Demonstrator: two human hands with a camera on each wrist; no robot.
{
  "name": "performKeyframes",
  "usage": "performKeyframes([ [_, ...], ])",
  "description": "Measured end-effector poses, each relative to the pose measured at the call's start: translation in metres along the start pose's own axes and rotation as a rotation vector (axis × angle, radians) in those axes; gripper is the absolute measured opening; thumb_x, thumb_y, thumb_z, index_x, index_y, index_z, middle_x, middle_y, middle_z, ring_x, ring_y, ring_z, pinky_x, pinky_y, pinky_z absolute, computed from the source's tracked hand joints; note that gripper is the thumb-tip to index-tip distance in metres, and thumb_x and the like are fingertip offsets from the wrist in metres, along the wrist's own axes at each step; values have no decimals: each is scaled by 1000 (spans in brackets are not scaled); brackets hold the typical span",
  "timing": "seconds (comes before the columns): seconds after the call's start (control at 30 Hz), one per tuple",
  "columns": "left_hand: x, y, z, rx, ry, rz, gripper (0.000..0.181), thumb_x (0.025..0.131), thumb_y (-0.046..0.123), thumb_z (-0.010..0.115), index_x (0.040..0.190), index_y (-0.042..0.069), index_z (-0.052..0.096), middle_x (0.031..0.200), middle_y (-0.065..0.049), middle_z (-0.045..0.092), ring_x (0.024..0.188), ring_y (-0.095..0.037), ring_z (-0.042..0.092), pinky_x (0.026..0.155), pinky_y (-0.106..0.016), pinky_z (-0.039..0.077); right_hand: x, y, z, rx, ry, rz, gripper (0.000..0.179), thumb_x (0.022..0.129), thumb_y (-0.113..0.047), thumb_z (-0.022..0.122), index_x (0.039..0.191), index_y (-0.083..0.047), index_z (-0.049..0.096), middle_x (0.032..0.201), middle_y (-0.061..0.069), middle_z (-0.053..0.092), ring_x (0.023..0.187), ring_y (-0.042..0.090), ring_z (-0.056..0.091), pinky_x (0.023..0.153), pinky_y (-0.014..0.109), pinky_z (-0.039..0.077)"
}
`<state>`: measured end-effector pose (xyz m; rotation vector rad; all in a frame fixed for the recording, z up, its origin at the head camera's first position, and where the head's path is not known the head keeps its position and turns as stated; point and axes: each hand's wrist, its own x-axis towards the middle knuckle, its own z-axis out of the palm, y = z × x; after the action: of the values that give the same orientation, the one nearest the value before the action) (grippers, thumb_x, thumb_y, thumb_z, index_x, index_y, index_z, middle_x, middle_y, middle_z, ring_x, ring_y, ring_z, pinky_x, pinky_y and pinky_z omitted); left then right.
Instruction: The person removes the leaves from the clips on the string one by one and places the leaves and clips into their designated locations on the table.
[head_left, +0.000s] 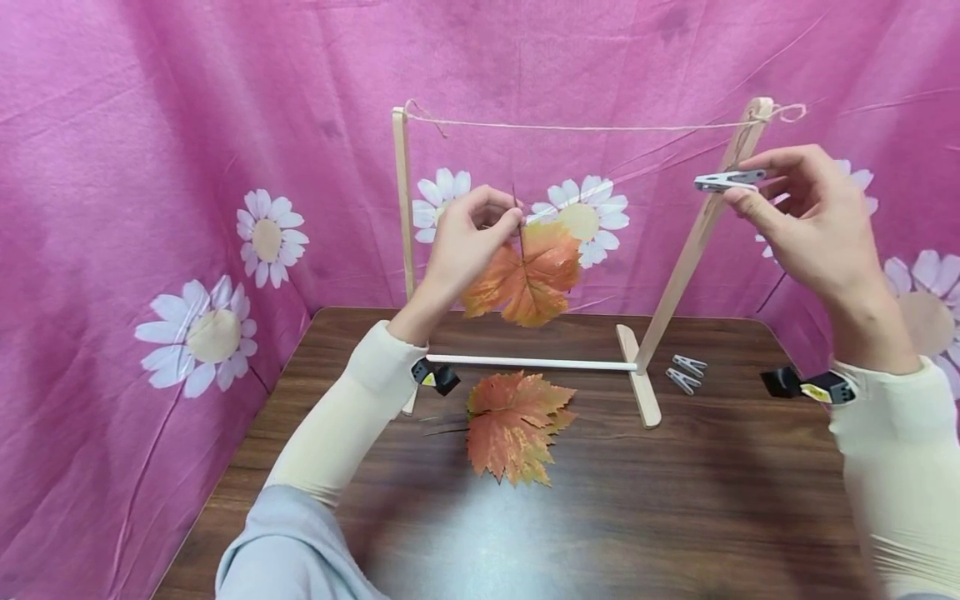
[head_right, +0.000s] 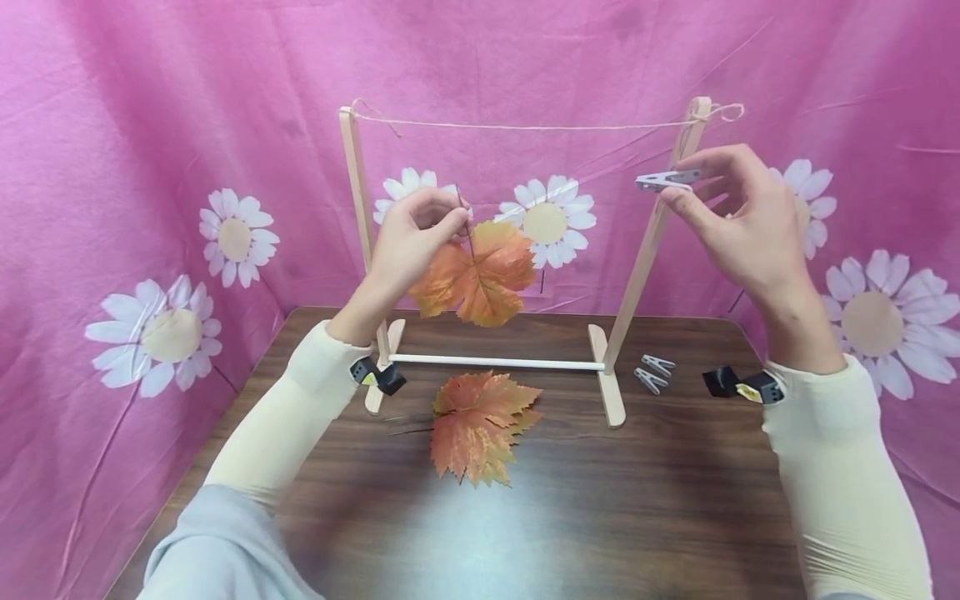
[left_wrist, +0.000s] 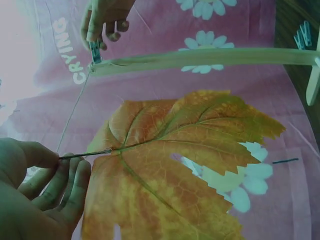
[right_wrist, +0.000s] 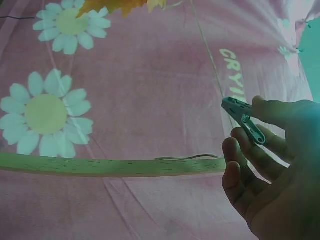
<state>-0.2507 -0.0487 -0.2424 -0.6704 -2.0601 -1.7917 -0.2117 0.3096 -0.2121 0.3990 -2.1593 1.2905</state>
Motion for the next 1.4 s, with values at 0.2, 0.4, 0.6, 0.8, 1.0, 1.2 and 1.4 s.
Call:
performKeyframes([
  [0.2,-9,-12,-13,12,19,36,10,100,0,70,105,-8,71,95,-21,75,76,-10,69,72,-24,59,-11,10,4,4,-11,-29,36,99,-4,73,134,-9,72,92,-16,71,72,-4,67,59,8,47],
  [0.4,-17,-20,-19,-47,29,8,2,98,-4,70,98,-2,71,92,-12,74,78,-11,69,73,-24,60,-23,21,10,12,-30,-49,30,102,-2,68,132,-2,72,90,-12,68,73,-1,65,58,9,45],
  [0.6,-25,-28,-24,-86,25,0,6,96,-5,70,94,0,68,85,-6,73,71,-12,66,70,-24,59,-36,34,13,34,-42,1,28,101,-2,69,128,-8,73,85,-15,70,72,-5,67,58,9,47],
  [0.8,-30,-35,-30,-84,33,-3,5,95,-6,70,93,-1,68,81,3,74,73,-8,67,71,-21,54,-45,48,14,4,-65,62,35,103,-8,68,138,-9,71,88,-16,71,73,-4,66,60,10,48],
  [1.0,-37,-43,-34,-101,48,-48,8,95,-6,71,94,2,69,81,4,74,75,-8,69,76,-22,57,-54,63,10,-99,-62,123,32,100,-13,74,131,-12,74,83,-24,68,70,-4,58,57,12,42],
  [1.2,-48,-52,-38,-121,99,-102,8,95,-5,72,97,1,68,84,2,74,77,-9,71,75,-23,60,-63,78,11,-148,-79,163,32,96,-15,79,128,-13,74,88,-33,68,75,-6,60,63,9,44],
  [1.4,-58,-62,-40,-234,136,-164,13,97,-6,69,96,5,64,84,3,76,75,-11,73,71,-23,63,-76,93,14,-213,-144,189,33,96,-19,81,126,-9,71,87,-36,66,74,-9,61,63,9,47],
])
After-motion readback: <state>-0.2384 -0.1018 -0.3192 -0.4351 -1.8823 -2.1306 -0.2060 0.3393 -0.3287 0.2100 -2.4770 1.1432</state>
